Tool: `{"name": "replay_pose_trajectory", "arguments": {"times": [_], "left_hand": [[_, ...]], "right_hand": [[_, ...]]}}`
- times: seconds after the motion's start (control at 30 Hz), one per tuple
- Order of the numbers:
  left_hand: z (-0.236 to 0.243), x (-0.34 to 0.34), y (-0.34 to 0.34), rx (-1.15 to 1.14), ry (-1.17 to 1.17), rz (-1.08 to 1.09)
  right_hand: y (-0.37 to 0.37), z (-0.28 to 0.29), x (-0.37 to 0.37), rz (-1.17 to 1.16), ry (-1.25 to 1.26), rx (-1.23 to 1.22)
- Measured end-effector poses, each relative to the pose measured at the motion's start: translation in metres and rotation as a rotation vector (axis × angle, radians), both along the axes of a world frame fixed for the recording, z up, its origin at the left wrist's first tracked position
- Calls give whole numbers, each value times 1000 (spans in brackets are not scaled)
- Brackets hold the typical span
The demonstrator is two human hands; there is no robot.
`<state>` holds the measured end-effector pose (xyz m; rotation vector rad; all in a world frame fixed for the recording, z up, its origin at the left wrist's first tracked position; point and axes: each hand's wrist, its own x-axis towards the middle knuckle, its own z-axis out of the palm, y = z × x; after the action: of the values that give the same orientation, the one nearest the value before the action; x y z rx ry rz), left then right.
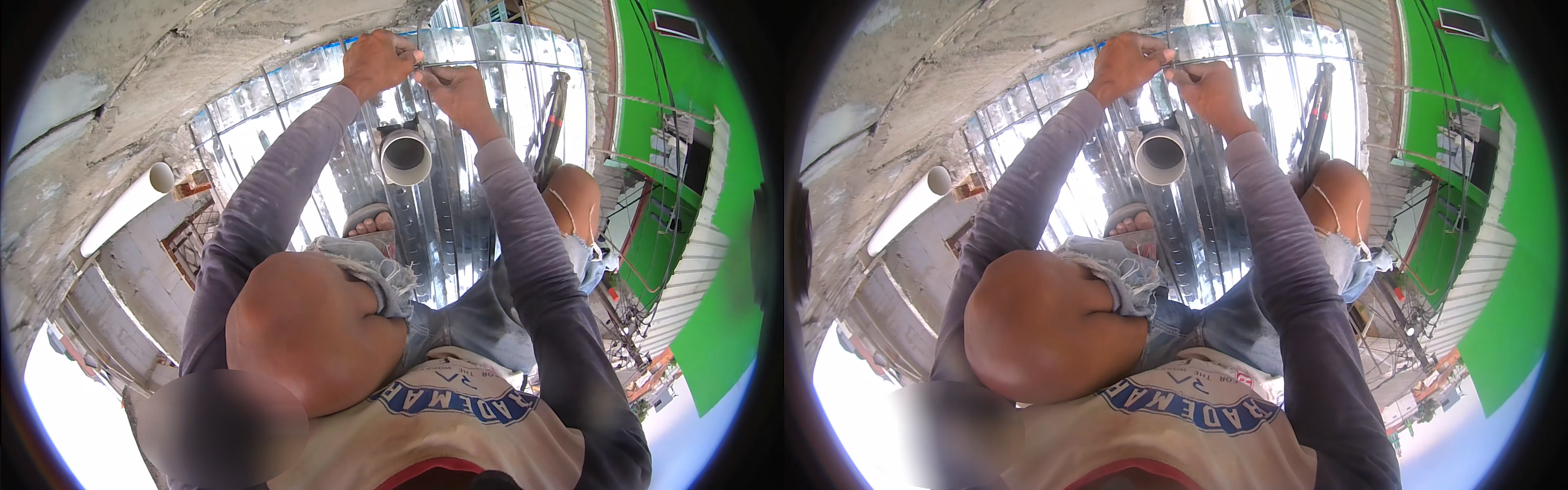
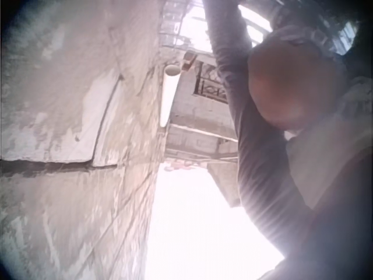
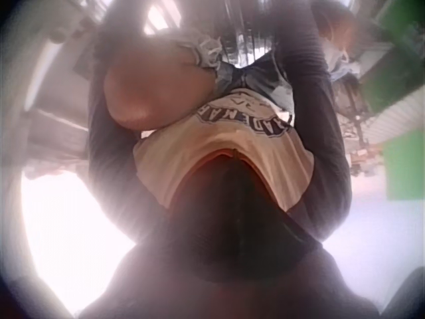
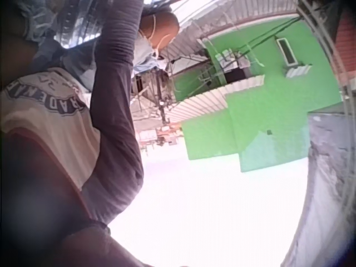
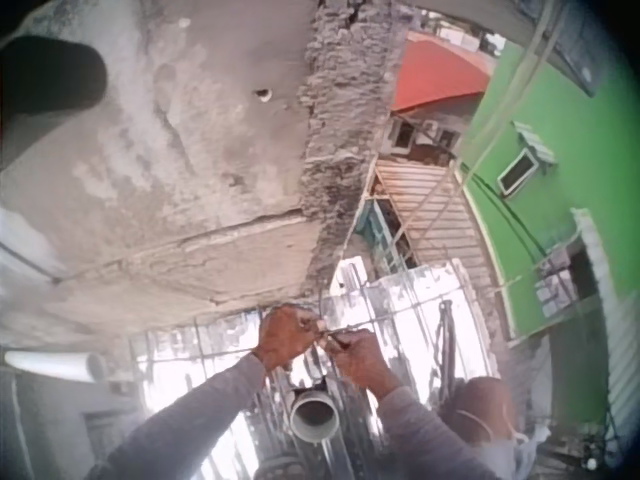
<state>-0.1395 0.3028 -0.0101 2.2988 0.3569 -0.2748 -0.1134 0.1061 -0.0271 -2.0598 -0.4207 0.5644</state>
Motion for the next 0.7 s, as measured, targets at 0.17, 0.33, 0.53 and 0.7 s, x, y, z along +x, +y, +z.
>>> {"name": "replay_pose_trajectory", "arguments": {"times": [0.17, 0.33, 0.53, 0.7], "left_hand": [[3, 1, 18, -105, 45, -208], [33, -8, 1, 160, 65, -450], [-12, -28, -9, 440, -353, -271], [-19, -21, -3, 505, -428, -234]], "right_hand": [[15, 10, -11, 67, -361, -263], [12, 5, -9, 62, -482, -252], [14, 13, -4, 100, -361, -310], [22, 11, -11, 78, -413, -369]]}}
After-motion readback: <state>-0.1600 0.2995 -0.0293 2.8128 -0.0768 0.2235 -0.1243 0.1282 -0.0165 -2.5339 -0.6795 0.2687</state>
